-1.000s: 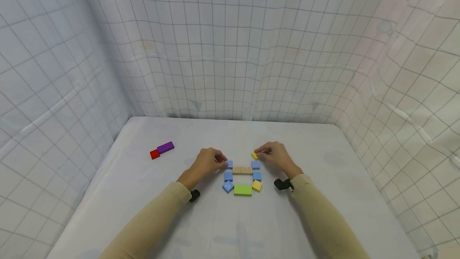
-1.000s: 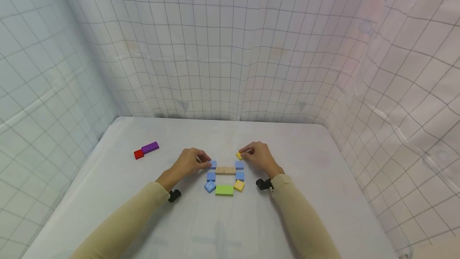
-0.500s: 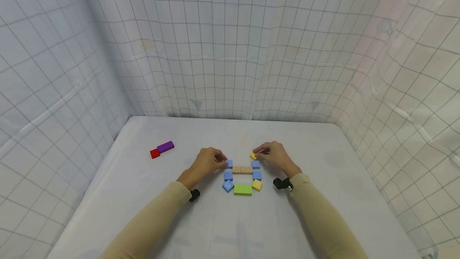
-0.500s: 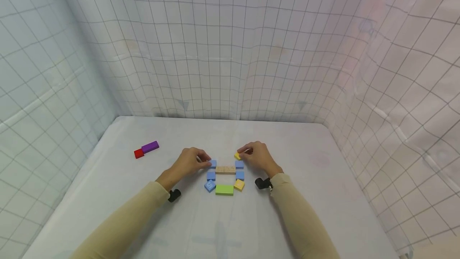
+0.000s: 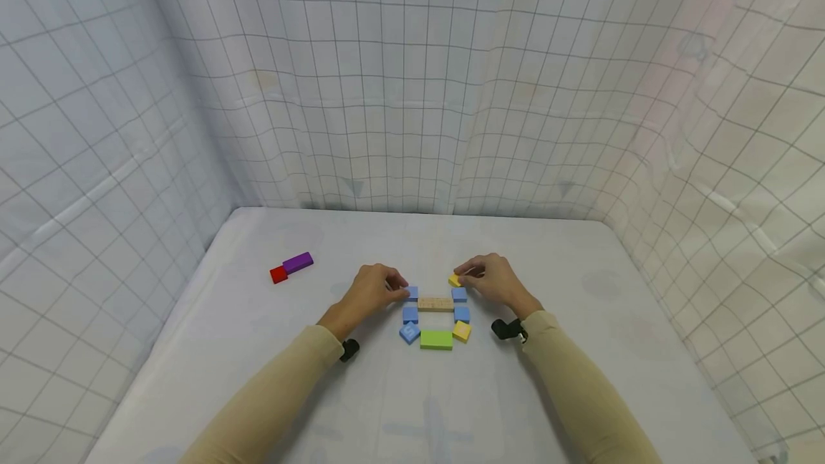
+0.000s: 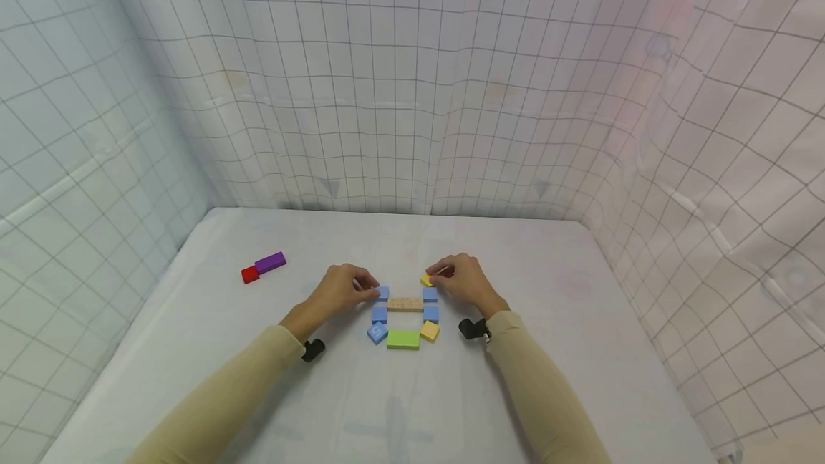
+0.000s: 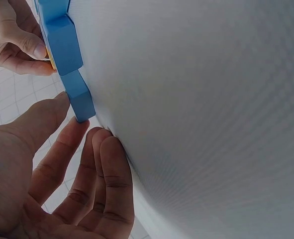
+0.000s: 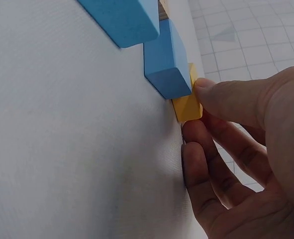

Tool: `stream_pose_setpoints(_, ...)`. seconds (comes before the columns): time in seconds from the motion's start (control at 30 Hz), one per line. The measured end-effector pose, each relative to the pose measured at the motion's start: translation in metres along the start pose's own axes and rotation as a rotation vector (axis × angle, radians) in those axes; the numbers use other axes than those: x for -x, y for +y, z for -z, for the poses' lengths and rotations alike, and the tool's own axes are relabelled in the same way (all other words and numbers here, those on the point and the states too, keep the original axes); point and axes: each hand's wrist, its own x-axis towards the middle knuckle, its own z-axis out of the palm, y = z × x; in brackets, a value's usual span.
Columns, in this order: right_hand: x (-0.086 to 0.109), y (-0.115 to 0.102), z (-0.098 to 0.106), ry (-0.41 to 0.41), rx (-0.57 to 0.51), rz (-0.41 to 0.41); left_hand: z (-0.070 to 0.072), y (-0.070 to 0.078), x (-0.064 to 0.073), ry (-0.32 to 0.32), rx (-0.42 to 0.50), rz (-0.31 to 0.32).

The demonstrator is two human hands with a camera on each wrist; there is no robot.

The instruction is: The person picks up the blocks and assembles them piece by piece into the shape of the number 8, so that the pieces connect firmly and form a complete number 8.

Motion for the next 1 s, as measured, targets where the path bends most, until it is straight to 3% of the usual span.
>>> stream_pose_setpoints(0.03,0.000,0.000,0.000,0.000,-0.002,0.001,0.003,0.006,0.003,-0.007,-0.001,0.020)
stream_pose_setpoints(0.23,-0.001,0.000,0.001,0.000,-0.007,0.006,0.001,-0.005,-0.002,-0.013,0.008,-0.036)
stream_pose_setpoints(0.47,0.001,0.000,0.001,0.002,-0.014,0.011,-0.014,-0.032,-0.019,0.009,-0.016,-0.085)
stream_pose_setpoints(0.53,0.001,0.000,0.001,0.002,-0.013,0.018,-0.011,-0.029,-0.018,0.001,-0.007,-0.069)
stream_pose_setpoints(0.63,0.001,0.001,0.000,0.000,-0.011,0.025,-0.016,-0.037,-0.021,0.014,-0.014,-0.088)
stream_pose_setpoints(0.87,0.000,0.001,0.000,-0.002,-0.010,0.022,-0.019,-0.042,-0.026,-0.011,-0.007,-0.055)
stream_pose_setpoints(0.93,0.000,0.001,0.000,-0.005,-0.007,0.021,-0.020,-0.044,-0.026,0.000,-0.008,-0.071)
stream_pose_setpoints(1.0,-0.001,0.001,0.000,-0.007,-0.006,0.020,-0.016,-0.036,-0.021,-0.001,-0.004,-0.068)
